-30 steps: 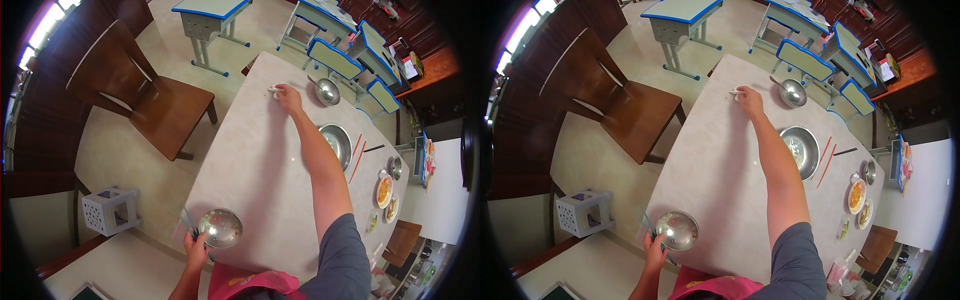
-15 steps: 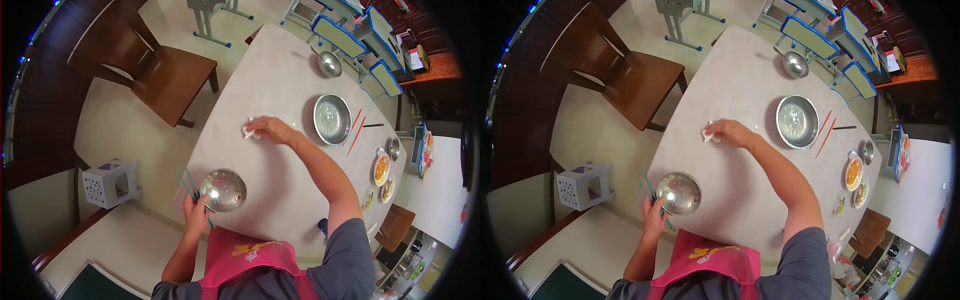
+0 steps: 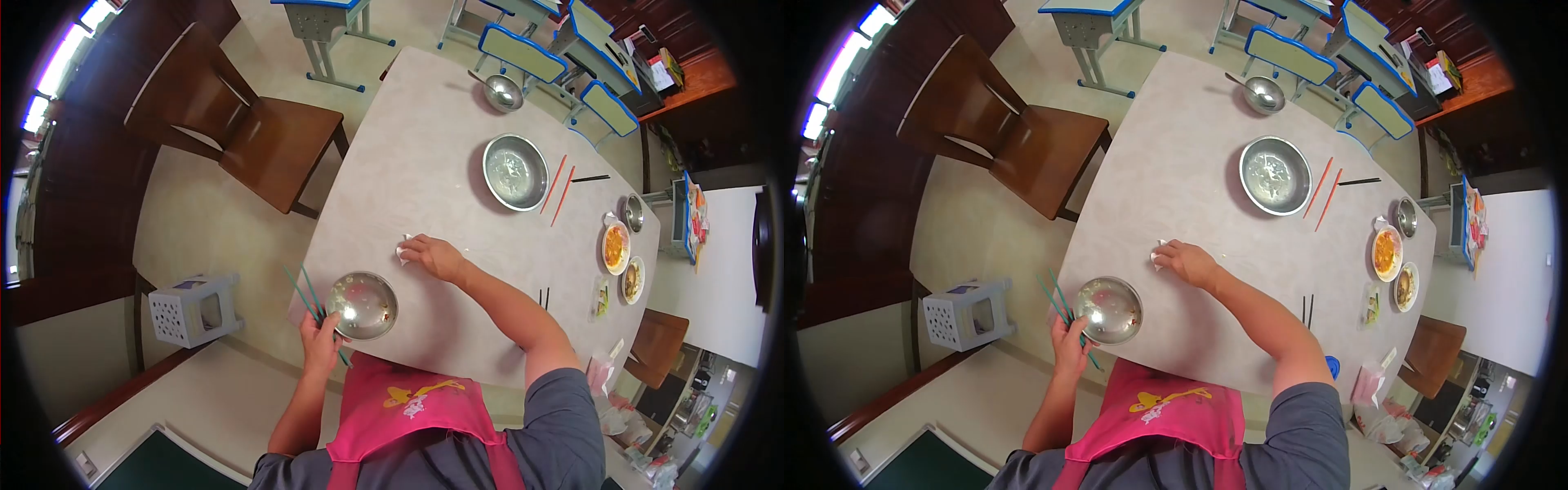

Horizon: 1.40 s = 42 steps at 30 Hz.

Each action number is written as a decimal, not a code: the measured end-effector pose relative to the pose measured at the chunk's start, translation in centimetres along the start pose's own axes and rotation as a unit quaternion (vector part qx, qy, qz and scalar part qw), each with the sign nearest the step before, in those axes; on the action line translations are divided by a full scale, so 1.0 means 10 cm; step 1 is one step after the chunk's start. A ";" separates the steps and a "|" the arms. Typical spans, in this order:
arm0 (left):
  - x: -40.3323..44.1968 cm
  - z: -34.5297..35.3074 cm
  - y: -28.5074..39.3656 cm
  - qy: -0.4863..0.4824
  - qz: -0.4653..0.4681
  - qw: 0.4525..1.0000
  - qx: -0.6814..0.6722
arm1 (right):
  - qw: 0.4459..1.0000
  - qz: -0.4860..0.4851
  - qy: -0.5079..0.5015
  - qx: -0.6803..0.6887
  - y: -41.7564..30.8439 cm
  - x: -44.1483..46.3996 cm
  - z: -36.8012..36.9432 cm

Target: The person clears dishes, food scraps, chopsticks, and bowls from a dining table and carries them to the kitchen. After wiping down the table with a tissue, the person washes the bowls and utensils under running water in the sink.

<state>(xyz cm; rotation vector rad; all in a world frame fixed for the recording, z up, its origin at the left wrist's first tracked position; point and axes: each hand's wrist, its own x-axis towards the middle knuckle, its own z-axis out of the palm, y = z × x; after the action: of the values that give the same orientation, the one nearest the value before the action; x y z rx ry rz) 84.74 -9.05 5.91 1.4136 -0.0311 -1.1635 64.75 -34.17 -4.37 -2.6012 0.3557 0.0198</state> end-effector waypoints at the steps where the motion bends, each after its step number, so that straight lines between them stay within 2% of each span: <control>1: -0.02 0.00 -0.01 0.001 -0.002 1.000 -0.002 | 0.999 0.026 0.018 0.035 0.01 0.00 0.02; 3: -0.05 0.02 0.03 -0.008 -0.003 1.000 -0.009 | 0.990 0.078 0.055 0.106 -0.02 0.07 0.00; 4: -0.05 0.03 0.05 -0.014 -0.002 1.000 -0.012 | 0.968 0.153 0.094 0.173 -0.03 0.11 -0.07; 6: -0.05 0.03 0.05 -0.010 0.004 1.000 -0.018 | 0.890 0.295 0.167 0.304 -0.01 0.23 -0.23; 9: -0.08 0.02 0.04 -0.009 0.004 1.000 0.003 | 0.876 0.292 0.239 0.300 0.25 0.43 -0.26; 10: -0.06 0.03 0.05 -0.014 0.004 1.000 0.015 | 0.874 0.301 0.230 0.306 0.29 0.47 -0.19; 12: -0.04 0.00 0.02 -0.013 -0.002 1.000 0.004 | 0.957 0.163 0.188 0.151 0.35 0.46 -0.07; 13: -0.03 0.01 0.02 -0.014 -0.007 1.000 0.000 | 0.980 0.094 0.162 0.070 0.30 0.43 -0.07; 17: -0.06 0.13 0.06 0.019 -0.009 0.999 -0.024 | 0.989 0.096 0.068 0.089 0.17 0.16 -0.14; 20: -0.02 0.06 0.06 0.004 -0.008 1.000 -0.008 | 0.899 0.257 0.309 0.176 0.58 0.08 -0.27; 21: -0.02 0.05 0.06 0.008 -0.009 1.000 -0.009 | 0.885 0.308 0.329 0.115 0.89 0.06 -0.23; 23: -0.02 0.05 0.05 0.015 -0.010 1.000 -0.009 | 0.868 0.341 0.362 -0.007 1.02 0.07 -0.36; 26: 0.02 0.03 0.04 0.016 -0.006 1.000 -0.005 | 0.868 0.353 0.326 -0.123 1.13 0.16 -0.20; 29: -0.03 -0.02 0.05 0.012 -0.013 1.000 0.011 | 0.898 0.312 0.311 -0.016 0.75 0.23 -0.13; 32: 0.02 0.12 0.13 0.002 -0.006 1.000 0.005 | 0.898 0.280 0.336 0.055 0.67 0.04 -0.07; 35: 0.05 0.11 0.14 -0.011 -0.004 1.000 0.010 | 0.719 0.447 0.520 0.113 0.83 -0.29 -0.15; 38: 0.10 0.08 0.06 -0.009 -0.011 1.000 0.019 | 0.705 0.545 0.454 -0.006 1.00 -0.42 -0.17; 41: 0.11 0.07 0.03 -0.007 -0.021 0.999 0.026 | 0.798 0.410 0.433 -0.090 1.05 -0.16 -0.05; 42: 0.09 0.11 0.07 -0.008 -0.022 0.999 0.026 | 0.830 0.384 0.400 -0.052 0.97 -0.15 -0.04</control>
<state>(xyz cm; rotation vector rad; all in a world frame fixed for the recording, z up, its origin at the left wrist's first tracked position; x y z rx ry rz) 84.87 -10.60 6.18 1.4573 -0.0428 -1.2189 60.85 -42.11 -8.64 -2.2415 1.7022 -0.8033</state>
